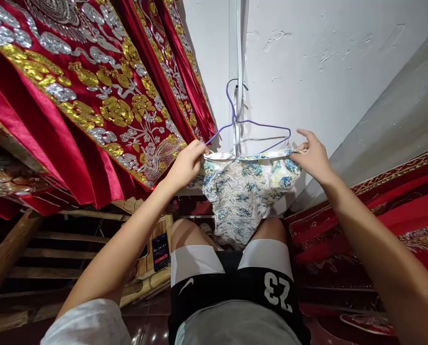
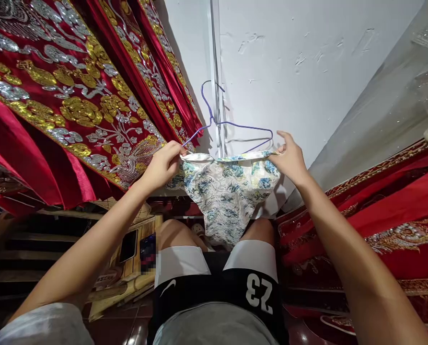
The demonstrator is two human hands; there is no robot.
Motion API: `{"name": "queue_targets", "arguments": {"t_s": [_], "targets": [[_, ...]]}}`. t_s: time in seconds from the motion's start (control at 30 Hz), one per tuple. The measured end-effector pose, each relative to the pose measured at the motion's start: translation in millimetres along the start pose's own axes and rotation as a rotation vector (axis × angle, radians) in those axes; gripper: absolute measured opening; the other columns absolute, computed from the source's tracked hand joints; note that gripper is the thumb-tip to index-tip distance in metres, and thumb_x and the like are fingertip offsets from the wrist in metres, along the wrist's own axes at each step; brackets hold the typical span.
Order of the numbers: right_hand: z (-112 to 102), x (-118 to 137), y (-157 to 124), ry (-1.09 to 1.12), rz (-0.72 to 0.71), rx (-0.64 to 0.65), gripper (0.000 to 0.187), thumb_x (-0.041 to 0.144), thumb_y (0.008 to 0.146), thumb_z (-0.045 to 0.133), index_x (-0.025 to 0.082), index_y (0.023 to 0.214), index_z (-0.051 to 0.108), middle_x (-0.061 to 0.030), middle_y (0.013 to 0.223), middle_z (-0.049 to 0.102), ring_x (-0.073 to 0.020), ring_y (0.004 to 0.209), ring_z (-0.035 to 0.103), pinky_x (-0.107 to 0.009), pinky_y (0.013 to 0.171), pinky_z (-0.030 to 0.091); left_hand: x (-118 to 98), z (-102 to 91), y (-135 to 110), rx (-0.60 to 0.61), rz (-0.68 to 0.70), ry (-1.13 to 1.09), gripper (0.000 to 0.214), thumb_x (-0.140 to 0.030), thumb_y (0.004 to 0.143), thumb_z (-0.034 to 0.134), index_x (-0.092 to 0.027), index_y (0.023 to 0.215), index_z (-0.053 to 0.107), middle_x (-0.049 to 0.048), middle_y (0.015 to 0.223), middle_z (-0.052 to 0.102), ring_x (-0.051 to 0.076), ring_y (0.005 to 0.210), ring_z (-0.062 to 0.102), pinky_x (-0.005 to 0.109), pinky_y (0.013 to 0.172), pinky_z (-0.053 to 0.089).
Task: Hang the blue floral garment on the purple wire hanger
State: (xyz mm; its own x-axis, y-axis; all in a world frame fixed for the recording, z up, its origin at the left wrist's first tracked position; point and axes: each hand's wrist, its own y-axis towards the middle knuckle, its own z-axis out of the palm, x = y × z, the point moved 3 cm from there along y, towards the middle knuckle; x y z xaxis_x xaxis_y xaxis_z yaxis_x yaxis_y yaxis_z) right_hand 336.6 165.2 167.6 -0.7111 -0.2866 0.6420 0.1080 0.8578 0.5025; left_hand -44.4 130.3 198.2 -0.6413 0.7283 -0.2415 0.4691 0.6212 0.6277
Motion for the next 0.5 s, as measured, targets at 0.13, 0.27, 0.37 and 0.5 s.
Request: {"name": "queue_targets", "arguments": {"t_s": [0.13, 0.27, 0.37, 0.5], "targets": [[5, -5, 15, 0.013, -0.041, 0.02, 0.103, 0.031, 0.071, 0.076, 0.016, 0.161, 0.028, -0.0098, 0.09, 0.068, -0.029, 0.078, 0.064, -0.046, 0.073, 0.052, 7, -1.7, 2, -0.003, -0.011, -0.074, 0.028, 0.0, 0.078, 0.039, -0.021, 0.088, 0.055, 0.0058, 0.093, 0.061, 0.021, 0.09, 0.059, 0.035, 0.083, 0.047], [18, -9, 22, 0.055, -0.094, 0.26, 0.06, 0.037, 0.071, 0.075, 0.018, 0.127, 0.068, -0.006, 0.083, 0.069, -0.0277, 0.081, 0.066, -0.041, 0.076, 0.051, 19, -10.4, 8, 0.061, -0.044, -0.142, 0.018, -0.008, 0.081, 0.042, -0.02, 0.084, 0.055, 0.0049, 0.09, 0.062, 0.021, 0.088, 0.061, 0.035, 0.083, 0.047], [17, -6, 16, 0.036, -0.123, 0.18, 0.033, 0.035, 0.07, 0.074, 0.02, 0.1, 0.072, -0.0054, 0.081, 0.07, -0.0253, 0.08, 0.065, -0.037, 0.074, 0.05, 23, -15.2, 11, 0.102, -0.059, -0.142, 0.016, -0.011, 0.081, 0.042, -0.02, 0.082, 0.056, 0.0049, 0.089, 0.062, 0.021, 0.088, 0.061, 0.035, 0.084, 0.047], [8, 0, 9, 0.068, -0.077, -0.079, 0.07, 0.026, 0.067, 0.076, 0.019, 0.134, 0.057, -0.0041, 0.081, 0.07, -0.0226, 0.072, 0.063, -0.037, 0.071, 0.05, 20, -14.2, 13, 0.126, -0.058, -0.132, 0.017, -0.011, 0.078, 0.042, -0.02, 0.08, 0.056, 0.0051, 0.088, 0.063, 0.021, 0.086, 0.06, 0.035, 0.085, 0.047]]}}
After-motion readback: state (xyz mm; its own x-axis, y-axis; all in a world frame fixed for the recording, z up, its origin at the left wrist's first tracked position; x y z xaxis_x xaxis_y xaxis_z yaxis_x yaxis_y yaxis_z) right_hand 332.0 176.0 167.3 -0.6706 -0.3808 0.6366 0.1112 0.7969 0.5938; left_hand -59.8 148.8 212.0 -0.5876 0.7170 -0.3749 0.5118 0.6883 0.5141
